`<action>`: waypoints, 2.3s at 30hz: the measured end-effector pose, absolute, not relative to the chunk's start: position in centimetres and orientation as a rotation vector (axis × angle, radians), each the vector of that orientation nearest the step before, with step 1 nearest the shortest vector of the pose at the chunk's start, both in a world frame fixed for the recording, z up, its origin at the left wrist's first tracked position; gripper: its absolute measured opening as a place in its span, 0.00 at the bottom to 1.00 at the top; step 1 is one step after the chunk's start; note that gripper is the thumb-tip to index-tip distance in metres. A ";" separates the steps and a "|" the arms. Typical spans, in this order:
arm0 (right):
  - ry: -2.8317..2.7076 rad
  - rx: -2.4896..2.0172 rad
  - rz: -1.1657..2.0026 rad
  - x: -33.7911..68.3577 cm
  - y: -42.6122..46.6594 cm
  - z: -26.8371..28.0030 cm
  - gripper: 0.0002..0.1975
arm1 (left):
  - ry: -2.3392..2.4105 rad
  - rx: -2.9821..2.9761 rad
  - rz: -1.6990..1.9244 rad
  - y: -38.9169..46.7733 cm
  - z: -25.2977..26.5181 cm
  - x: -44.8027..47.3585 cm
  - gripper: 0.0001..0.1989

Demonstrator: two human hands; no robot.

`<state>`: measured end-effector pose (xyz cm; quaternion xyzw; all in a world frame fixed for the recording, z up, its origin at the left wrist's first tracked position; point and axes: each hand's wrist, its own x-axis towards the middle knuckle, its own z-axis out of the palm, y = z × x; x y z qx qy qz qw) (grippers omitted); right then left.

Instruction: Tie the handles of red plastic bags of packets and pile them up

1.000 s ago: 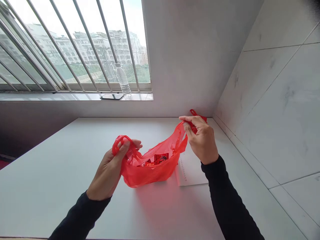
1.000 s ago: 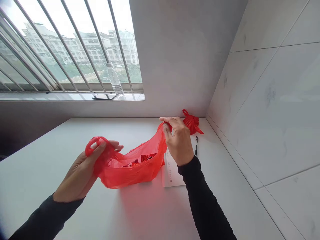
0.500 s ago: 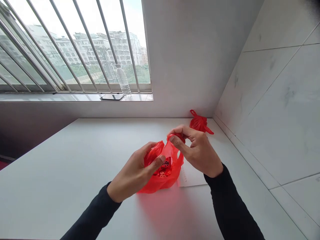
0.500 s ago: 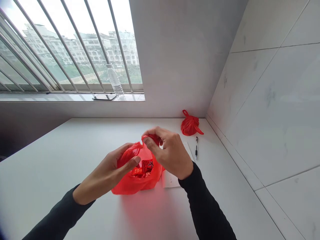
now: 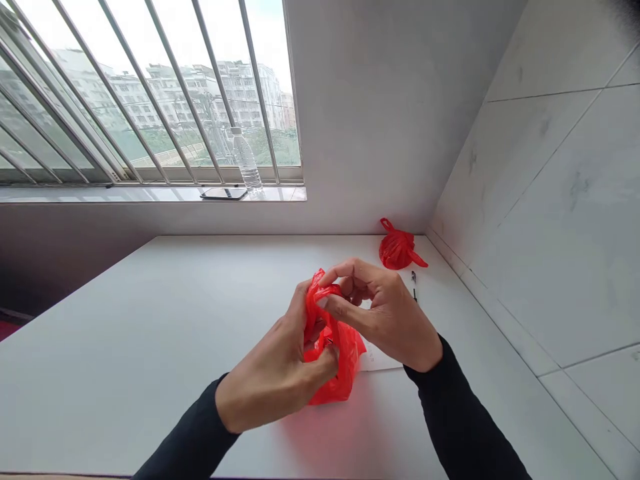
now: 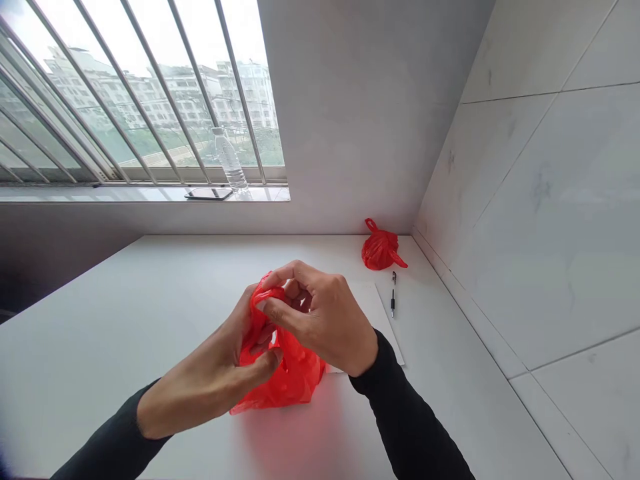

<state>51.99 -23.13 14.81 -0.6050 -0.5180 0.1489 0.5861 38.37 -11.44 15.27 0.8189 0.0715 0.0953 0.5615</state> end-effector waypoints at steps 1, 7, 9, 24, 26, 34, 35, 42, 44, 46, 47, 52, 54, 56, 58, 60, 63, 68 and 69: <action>-1.236 -1.400 0.346 51.9 -23.1 14.8 0.07 | 0.153 1.932 0.221 -11.6 15.3 38.5 0.20; -1.326 -1.420 0.169 52.1 -23.1 14.5 0.16 | 0.241 1.837 0.197 -10.8 14.5 38.9 0.20; -1.336 -1.492 0.113 52.4 -22.8 14.2 0.17 | 0.273 1.778 0.164 -10.4 14.3 38.7 0.21; -1.464 -1.458 0.385 53.2 -22.2 14.0 0.10 | 0.359 1.559 0.189 -8.1 13.8 38.2 0.04; -1.418 -1.447 0.368 53.5 -21.3 13.3 0.14 | 0.334 1.636 0.191 -8.2 13.7 38.1 0.02; -1.433 -1.503 0.624 55.0 -19.2 10.8 0.18 | 0.370 2.421 0.702 -8.3 11.6 37.6 0.16; -1.456 -1.496 0.666 55.0 -19.2 10.7 0.17 | 0.331 2.497 0.781 -8.3 11.2 37.6 0.17; -1.713 -1.415 0.668 55.2 -19.1 10.5 0.09 | 0.078 2.667 1.070 -7.8 9.7 37.1 0.25; -1.633 -1.452 0.596 55.3 -19.0 10.6 0.07 | 0.052 2.691 1.034 -7.5 9.6 36.8 0.27; -1.592 -1.502 0.541 55.4 -19.0 10.7 0.08 | 0.072 2.718 0.999 -7.2 9.5 36.5 0.30; -1.586 -1.531 0.517 55.5 -19.0 10.7 0.09 | 0.092 2.730 0.984 -7.1 9.4 36.2 0.30; -1.504 -1.768 0.437 56.2 -18.8 10.1 0.10 | 0.058 2.834 0.897 -6.6 8.6 34.9 0.32; -1.458 -1.850 0.459 56.6 -18.5 9.7 0.10 | 0.037 2.882 0.886 -6.5 8.3 34.4 0.32; -1.418 -1.890 0.492 57.1 -18.3 9.3 0.12 | 0.043 2.910 0.896 -6.4 8.0 33.9 0.32; -1.388 -1.901 0.505 57.4 -18.2 9.0 0.13 | 0.048 2.923 0.894 -6.4 7.8 33.6 0.32; -1.371 -1.903 0.508 57.7 -18.1 8.8 0.13 | 0.053 2.932 0.882 -6.4 7.6 33.3 0.31; -1.341 -1.912 0.534 58.1 -18.0 8.3 0.13 | 0.063 2.939 0.868 -6.5 7.3 33.0 0.31; -1.291 -1.922 0.590 59.1 -17.5 7.3 0.12 | 0.075 2.964 0.841 -6.5 6.8 32.3 0.32; -1.283 -1.926 0.594 59.3 -17.4 7.1 0.12 | 0.068 2.970 0.829 -6.4 6.6 32.1 0.31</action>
